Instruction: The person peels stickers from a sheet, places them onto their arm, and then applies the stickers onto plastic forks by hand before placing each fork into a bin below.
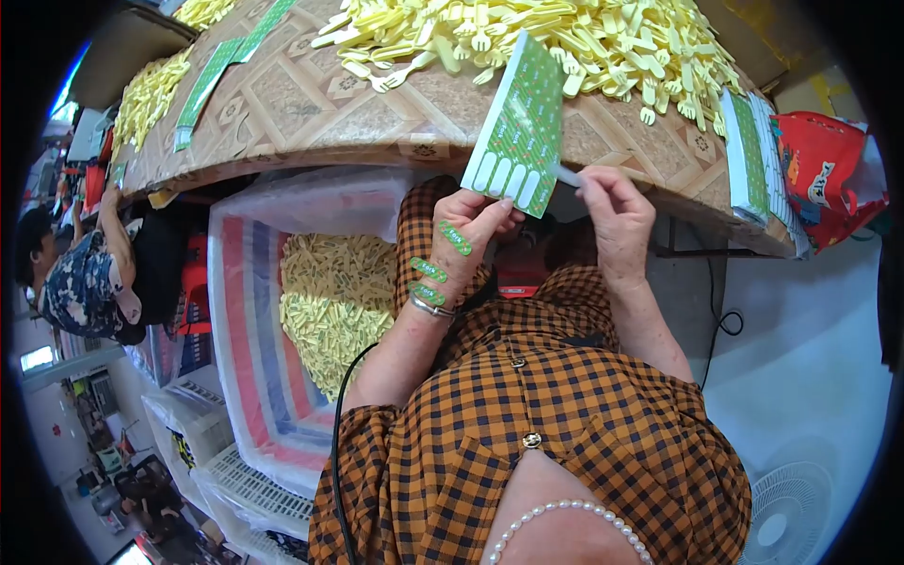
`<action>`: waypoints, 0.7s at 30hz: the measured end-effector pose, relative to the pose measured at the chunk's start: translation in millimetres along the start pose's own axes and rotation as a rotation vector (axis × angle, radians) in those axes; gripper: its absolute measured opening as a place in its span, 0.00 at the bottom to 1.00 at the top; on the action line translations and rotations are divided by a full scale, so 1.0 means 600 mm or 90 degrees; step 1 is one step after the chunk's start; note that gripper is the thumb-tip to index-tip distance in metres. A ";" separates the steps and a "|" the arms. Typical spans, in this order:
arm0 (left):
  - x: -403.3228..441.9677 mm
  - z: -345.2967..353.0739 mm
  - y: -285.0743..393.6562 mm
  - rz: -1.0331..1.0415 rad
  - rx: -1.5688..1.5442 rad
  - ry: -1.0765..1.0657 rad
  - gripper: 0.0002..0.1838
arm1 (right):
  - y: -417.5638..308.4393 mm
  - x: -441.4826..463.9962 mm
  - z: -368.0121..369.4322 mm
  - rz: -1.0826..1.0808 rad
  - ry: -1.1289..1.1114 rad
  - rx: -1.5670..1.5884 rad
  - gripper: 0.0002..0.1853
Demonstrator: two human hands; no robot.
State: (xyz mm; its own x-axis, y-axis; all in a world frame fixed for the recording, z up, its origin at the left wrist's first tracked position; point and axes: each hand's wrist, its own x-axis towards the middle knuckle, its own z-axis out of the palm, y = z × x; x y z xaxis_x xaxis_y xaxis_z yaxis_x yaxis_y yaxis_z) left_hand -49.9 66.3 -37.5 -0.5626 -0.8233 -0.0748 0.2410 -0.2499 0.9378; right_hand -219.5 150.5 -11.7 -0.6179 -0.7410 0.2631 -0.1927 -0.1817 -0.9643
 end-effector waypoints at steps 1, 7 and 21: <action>0.000 0.001 0.000 -0.011 -0.011 0.008 0.07 | -0.009 -0.001 0.002 -0.035 0.027 -0.005 0.01; 0.011 0.008 0.000 -0.070 -0.040 0.039 0.08 | -0.095 -0.039 0.058 -0.561 -0.236 -0.293 0.10; 0.008 -0.021 -0.014 -0.133 -0.113 0.041 0.06 | -0.052 -0.097 0.157 -0.735 -0.589 -0.183 0.10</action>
State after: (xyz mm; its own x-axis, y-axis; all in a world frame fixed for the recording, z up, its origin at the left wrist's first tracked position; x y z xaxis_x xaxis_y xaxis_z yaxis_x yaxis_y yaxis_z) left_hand -44.4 57.9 -50.0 -0.5648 -0.7739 -0.2865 0.2638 -0.4982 0.8260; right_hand -105.9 138.5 -0.1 0.6368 -0.4376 0.6348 -0.4294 -0.8851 -0.1794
